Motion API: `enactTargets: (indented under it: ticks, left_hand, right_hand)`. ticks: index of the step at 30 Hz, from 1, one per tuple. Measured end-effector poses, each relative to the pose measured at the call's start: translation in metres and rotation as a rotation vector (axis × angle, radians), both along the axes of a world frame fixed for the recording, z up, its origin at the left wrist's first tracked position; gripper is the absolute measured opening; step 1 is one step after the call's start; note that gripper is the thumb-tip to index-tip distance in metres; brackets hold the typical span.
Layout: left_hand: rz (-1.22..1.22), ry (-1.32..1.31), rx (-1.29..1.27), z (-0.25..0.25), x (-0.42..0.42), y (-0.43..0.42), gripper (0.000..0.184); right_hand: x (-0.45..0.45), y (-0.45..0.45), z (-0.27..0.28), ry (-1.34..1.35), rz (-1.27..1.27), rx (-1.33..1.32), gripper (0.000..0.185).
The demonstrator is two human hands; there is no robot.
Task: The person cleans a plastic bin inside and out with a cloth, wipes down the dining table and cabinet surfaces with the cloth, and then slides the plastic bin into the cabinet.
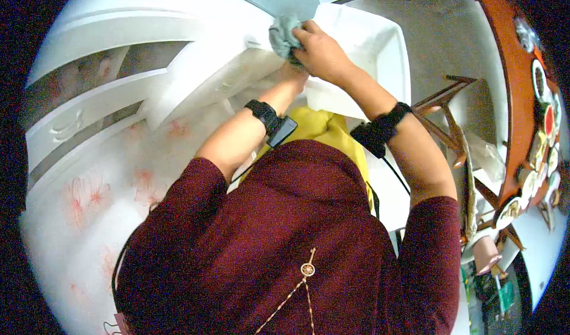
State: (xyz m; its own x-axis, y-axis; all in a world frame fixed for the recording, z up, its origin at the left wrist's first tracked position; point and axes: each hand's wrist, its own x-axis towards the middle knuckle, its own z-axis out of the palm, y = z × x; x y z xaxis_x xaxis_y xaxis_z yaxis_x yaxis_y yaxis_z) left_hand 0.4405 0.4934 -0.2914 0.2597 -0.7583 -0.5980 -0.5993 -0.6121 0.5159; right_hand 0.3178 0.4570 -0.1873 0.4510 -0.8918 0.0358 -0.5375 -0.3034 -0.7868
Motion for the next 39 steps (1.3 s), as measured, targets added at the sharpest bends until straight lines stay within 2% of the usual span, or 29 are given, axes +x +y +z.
enactTargets:
  ticks: [2,4,5,7,8,9,11,16,18,21,22,24,27,30,31,32,34,35,39]
  left_hand:
    - [0.171,-0.034,-0.119,-0.037,0.006,0.020,0.029]
    - [-0.130,-0.240,-0.172,-0.031,0.022,0.026,0.033]
    - [-0.066,-0.171,-0.188,-0.022,0.024,0.038,0.035]
    - [-0.035,-0.141,-0.260,-0.032,0.037,0.052,0.039]
    - [-0.021,-0.126,-0.296,-0.037,0.043,0.060,0.041]
    - [-0.124,-0.171,-0.254,-0.049,0.052,0.066,0.041]
    - [-0.135,-0.170,-0.156,-0.012,0.056,0.066,0.045]
    - [-0.201,-0.114,0.005,-0.012,0.082,0.079,0.053]
    - [-0.203,-0.141,-0.061,-0.016,0.091,0.087,0.050]
    - [-0.265,-0.107,-0.048,-0.016,0.103,0.092,0.046]
    - [-0.309,-0.068,-0.130,-0.022,0.108,0.097,0.045]
    - [-0.326,0.070,-0.121,-0.029,0.128,0.109,0.054]
    - [-0.347,0.088,-0.213,-0.042,0.142,0.112,0.053]
    - [-0.376,0.114,-0.337,-0.051,0.154,0.119,0.051]
    - [-0.410,-0.066,-0.036,-0.016,0.148,0.098,0.042]
    - [-0.470,-0.091,-0.114,-0.045,0.152,0.103,0.043]
    - [-0.374,-0.107,-0.195,-0.016,0.146,0.103,0.046]
    - [-0.331,-0.070,-0.105,0.002,0.145,0.099,0.044]
    - [-0.261,-0.012,-0.102,0.005,0.143,0.099,0.043]
  right_hand:
    - [0.025,-0.003,-0.004,0.000,0.059,-0.078,0.034]
    - [0.056,-0.010,-0.010,-0.020,0.150,-0.264,0.032]
    - [0.073,-0.014,-0.014,-0.026,0.152,-0.264,0.032]
    - [0.107,-0.021,-0.016,0.137,0.308,-0.317,0.032]
    - [0.122,-0.020,-0.017,0.138,0.309,-0.323,0.032]
    - [0.136,-0.020,-0.017,0.202,0.356,-0.360,0.033]
    - [0.159,-0.018,-0.031,0.331,0.416,-0.412,0.038]
    - [0.159,-0.017,-0.063,0.378,0.403,-0.365,0.040]
    - [0.168,-0.013,-0.069,0.377,0.363,-0.393,0.040]
    - [0.195,-0.003,-0.070,0.369,0.510,-0.299,0.039]
    - [0.218,0.000,-0.066,0.366,0.582,-0.248,0.038]
    - [0.264,0.010,-0.063,0.291,0.656,-0.230,0.037]
    - [0.303,0.017,-0.062,0.245,0.663,-0.298,0.038]
    - [0.276,0.014,-0.063,0.263,0.629,-0.287,0.038]
    - [0.259,0.008,-0.065,0.307,0.612,-0.293,0.037]
    - [0.239,0.005,-0.082,0.276,0.503,-0.328,0.037]
    - [0.190,-0.008,-0.094,0.348,0.366,-0.472,0.033]
    - [0.169,-0.011,-0.085,0.317,0.304,-0.419,0.030]
    - [0.135,-0.024,-0.076,0.400,0.301,-0.470,0.028]
